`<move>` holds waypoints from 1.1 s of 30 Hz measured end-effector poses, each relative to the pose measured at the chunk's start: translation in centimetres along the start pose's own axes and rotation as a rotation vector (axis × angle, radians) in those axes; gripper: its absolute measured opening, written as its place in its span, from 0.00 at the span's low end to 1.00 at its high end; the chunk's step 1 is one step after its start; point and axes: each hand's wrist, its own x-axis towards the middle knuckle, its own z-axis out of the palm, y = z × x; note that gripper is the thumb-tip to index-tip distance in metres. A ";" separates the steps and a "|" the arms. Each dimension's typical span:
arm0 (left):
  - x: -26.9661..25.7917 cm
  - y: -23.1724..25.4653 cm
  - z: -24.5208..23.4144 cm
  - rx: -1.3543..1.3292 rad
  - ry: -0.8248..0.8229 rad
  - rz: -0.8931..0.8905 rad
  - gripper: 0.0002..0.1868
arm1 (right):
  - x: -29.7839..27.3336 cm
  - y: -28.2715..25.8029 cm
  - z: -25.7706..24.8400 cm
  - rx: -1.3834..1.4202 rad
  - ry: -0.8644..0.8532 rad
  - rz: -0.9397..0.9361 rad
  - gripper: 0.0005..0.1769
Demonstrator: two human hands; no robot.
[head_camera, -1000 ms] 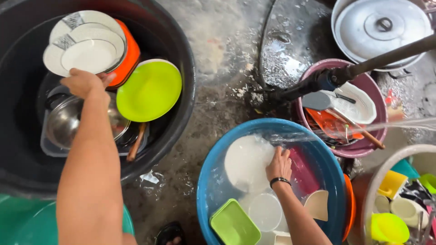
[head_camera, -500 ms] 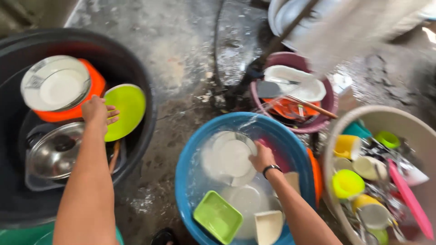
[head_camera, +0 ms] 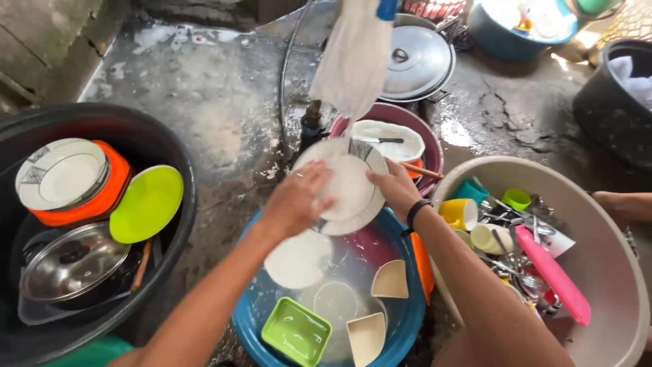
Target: The person is washing and rinsing various plates, bowls, and cups in plastic basins using water from a hose.
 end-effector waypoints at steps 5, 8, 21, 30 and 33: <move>4.0 4.8 0.1 0.291 -0.059 -0.046 0.45 | -0.5 0.1 0.5 0.553 -0.050 -0.129 0.24; 5.7 4.2 1.6 0.433 -0.003 -0.023 0.42 | 0.0 -0.6 1.4 0.523 -0.002 -0.096 0.28; 6.1 3.9 0.1 0.450 -0.097 -0.082 0.39 | 0.0 -1.4 3.2 0.589 -0.021 -0.137 0.33; 3.1 5.8 1.6 0.418 -0.135 -0.027 0.50 | 2.4 0.4 1.5 0.532 0.049 -0.128 0.30; 1.0 5.5 3.8 0.486 -0.123 0.186 0.38 | 1.7 -1.0 0.2 0.636 0.066 -0.011 0.27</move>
